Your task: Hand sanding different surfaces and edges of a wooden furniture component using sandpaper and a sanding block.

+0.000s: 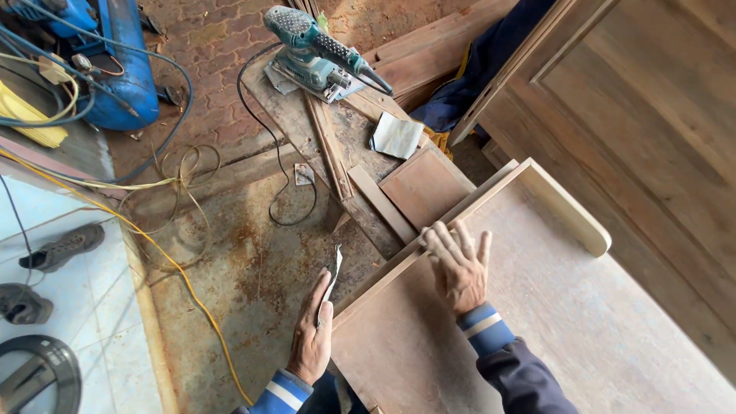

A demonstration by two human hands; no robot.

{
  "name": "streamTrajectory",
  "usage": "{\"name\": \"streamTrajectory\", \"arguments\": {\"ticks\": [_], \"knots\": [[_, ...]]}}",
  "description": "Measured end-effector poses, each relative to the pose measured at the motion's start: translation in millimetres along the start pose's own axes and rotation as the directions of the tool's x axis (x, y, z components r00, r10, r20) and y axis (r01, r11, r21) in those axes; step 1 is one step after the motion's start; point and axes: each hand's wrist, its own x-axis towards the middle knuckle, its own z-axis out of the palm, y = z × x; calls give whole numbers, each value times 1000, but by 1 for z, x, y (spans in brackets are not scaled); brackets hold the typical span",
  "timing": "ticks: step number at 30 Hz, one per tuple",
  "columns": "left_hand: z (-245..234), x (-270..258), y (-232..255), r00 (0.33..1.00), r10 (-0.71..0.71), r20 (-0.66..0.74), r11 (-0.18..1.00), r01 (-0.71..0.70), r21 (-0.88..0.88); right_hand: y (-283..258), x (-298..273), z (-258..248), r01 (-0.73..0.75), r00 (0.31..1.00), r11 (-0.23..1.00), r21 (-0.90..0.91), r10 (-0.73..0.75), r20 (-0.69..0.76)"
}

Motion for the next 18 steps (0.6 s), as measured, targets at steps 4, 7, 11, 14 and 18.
{"name": "streamTrajectory", "arguments": {"ticks": [4, 7, 11, 14, 18], "knots": [[2, 2, -4, 999, 43, -25, 999, -44, -28, -51, -32, 30, -25, 999, 1000, 15, 25, -43], [1, -2, -9, 999, -28, 16, 992, 30, -121, -66, -29, 23, 178, 974, 967, 180, -199, 107], [-1, -1, -5, 997, 74, 13, 997, -75, 29, -4, -15, 22, 160, 987, 987, -18, -159, 35], [2, 1, -8, 997, 75, -8, 997, -75, 22, -8, -8, 17, -9, 999, 997, -77, 5, -49], [4, -1, -13, 998, 55, -9, 997, -56, -52, -92, -70, 58, 223, 966, 969, 105, -234, 111]]}}
